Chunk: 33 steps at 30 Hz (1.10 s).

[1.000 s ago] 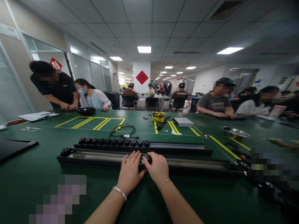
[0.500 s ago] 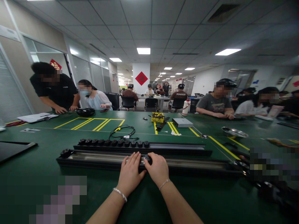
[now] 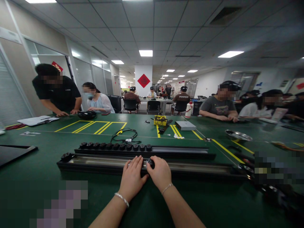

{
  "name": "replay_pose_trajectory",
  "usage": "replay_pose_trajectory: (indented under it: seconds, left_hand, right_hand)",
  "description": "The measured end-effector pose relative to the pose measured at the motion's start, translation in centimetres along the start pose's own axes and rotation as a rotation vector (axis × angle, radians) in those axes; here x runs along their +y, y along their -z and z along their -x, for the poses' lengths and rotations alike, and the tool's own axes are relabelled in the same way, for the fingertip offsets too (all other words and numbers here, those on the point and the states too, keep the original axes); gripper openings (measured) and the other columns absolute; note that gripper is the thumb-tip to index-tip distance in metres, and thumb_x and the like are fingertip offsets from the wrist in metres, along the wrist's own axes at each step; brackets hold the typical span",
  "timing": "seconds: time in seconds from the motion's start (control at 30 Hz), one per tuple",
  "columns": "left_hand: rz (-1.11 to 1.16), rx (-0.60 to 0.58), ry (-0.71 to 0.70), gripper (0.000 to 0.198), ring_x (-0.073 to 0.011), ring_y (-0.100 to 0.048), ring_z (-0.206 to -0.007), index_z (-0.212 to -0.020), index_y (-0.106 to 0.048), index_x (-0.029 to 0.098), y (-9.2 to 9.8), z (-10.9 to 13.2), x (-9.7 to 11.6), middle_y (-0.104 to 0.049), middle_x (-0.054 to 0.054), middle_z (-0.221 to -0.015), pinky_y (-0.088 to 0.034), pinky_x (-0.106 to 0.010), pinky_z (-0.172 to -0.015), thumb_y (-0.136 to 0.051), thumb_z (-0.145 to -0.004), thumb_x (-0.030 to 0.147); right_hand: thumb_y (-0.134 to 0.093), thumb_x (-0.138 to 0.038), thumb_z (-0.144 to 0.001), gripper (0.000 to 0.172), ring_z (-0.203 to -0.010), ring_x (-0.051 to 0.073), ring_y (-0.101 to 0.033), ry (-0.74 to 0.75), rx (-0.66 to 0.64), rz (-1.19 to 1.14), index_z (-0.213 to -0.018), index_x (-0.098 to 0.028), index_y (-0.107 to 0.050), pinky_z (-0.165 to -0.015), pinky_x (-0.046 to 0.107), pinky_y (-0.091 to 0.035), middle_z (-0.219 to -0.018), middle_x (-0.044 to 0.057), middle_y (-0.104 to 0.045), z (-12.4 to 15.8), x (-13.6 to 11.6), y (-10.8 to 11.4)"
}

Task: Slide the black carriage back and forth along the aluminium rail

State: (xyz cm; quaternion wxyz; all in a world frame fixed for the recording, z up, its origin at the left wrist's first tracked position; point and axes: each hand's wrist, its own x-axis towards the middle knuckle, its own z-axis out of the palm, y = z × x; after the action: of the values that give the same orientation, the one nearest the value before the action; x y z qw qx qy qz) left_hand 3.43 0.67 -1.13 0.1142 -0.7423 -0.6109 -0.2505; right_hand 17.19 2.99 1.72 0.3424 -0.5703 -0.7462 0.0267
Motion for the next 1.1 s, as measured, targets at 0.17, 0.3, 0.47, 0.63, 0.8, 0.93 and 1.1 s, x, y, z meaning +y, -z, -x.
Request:
replay_pose_trajectory:
  seconds: [0.17, 0.3, 0.47, 0.63, 0.8, 0.93, 1.1]
  left_hand:
    - [-0.005, 0.007, -0.01, 0.055, -0.0243, -0.039, -0.125, -0.126, -0.045, 0.02, 0.09, -0.02, -0.01, -0.047, -0.006, -0.134, -0.025, -0.045, -0.104, -0.055, -0.073, 0.034]
    - [-0.009, 0.017, -0.018, 0.056, -0.0247, -0.04, -0.124, -0.126, -0.045, 0.02, 0.16, -0.05, 0.01, -0.047, -0.007, -0.133, -0.026, -0.045, -0.104, -0.056, -0.073, 0.032]
    - [-0.007, 0.01, -0.007, 0.057, -0.0247, -0.038, -0.125, -0.126, -0.044, 0.021, 0.01, -0.08, -0.03, -0.047, -0.007, -0.134, -0.026, -0.045, -0.104, -0.056, -0.072, 0.033]
    - [-0.009, 0.016, -0.01, 0.057, -0.0244, -0.039, -0.125, -0.126, -0.044, 0.021, 0.08, -0.07, 0.03, -0.048, -0.007, -0.132, -0.027, -0.045, -0.103, -0.056, -0.072, 0.033]
    - [0.003, 0.01, -0.006, 0.057, -0.0247, -0.039, -0.125, -0.126, -0.045, 0.02, 0.06, -0.1, -0.02, -0.048, -0.007, -0.133, -0.025, -0.045, -0.104, -0.056, -0.072, 0.034]
    - [-0.006, 0.0, -0.007, 0.057, -0.0246, -0.038, -0.125, -0.126, -0.045, 0.02, -0.05, -0.11, -0.11, -0.048, -0.007, -0.133, -0.026, -0.045, -0.104, -0.056, -0.071, 0.033]
    - [0.001, 0.008, -0.012, 0.058, -0.025, -0.038, -0.125, -0.127, -0.044, 0.021, -0.23, -0.07, -0.17, -0.047, -0.008, -0.133, -0.026, -0.045, -0.103, -0.056, -0.072, 0.034]
  right_hand:
    - [-0.051, -0.028, -0.076, 0.016, -0.085, 0.016, -0.056, -0.027, -0.015, -0.026, -0.088, -0.022, -0.06, -0.077, 0.025, -0.038, -0.088, 0.002, -0.065, 0.03, 0.08, 0.13]
    - [-0.05, -0.028, -0.076, 0.016, -0.085, 0.015, -0.057, -0.04, -0.023, -0.03, -0.088, -0.022, -0.06, -0.075, 0.024, -0.039, -0.089, 0.001, -0.065, 0.05, 0.07, 0.23]
    - [-0.05, -0.028, -0.076, 0.015, -0.086, 0.015, -0.057, -0.033, -0.033, -0.047, -0.087, -0.023, -0.06, -0.075, 0.023, -0.04, -0.09, 0.002, -0.064, -0.04, 0.14, 0.41]
    - [-0.05, -0.029, -0.077, 0.015, -0.083, 0.014, -0.057, -0.032, -0.067, -0.039, -0.087, -0.022, -0.059, -0.072, 0.023, -0.04, -0.087, 0.001, -0.064, -0.11, 0.25, 0.71]
    - [-0.05, -0.03, -0.077, 0.017, -0.082, 0.014, -0.058, -0.029, -0.075, -0.051, -0.088, -0.022, -0.06, -0.073, 0.023, -0.041, -0.086, 0.001, -0.065, -0.15, 0.41, 0.99]
    - [-0.052, -0.029, -0.076, 0.019, -0.091, 0.017, -0.057, 0.006, -0.042, -0.022, -0.089, -0.021, -0.062, -0.084, 0.026, -0.039, -0.092, 0.004, -0.065, -0.18, 0.72, 0.83]
    - [-0.052, -0.028, -0.075, 0.024, -0.097, 0.017, -0.056, -0.007, -0.02, -0.025, -0.095, -0.02, -0.063, -0.088, 0.027, -0.039, -0.1, 0.005, -0.065, -0.09, 0.83, 0.58]
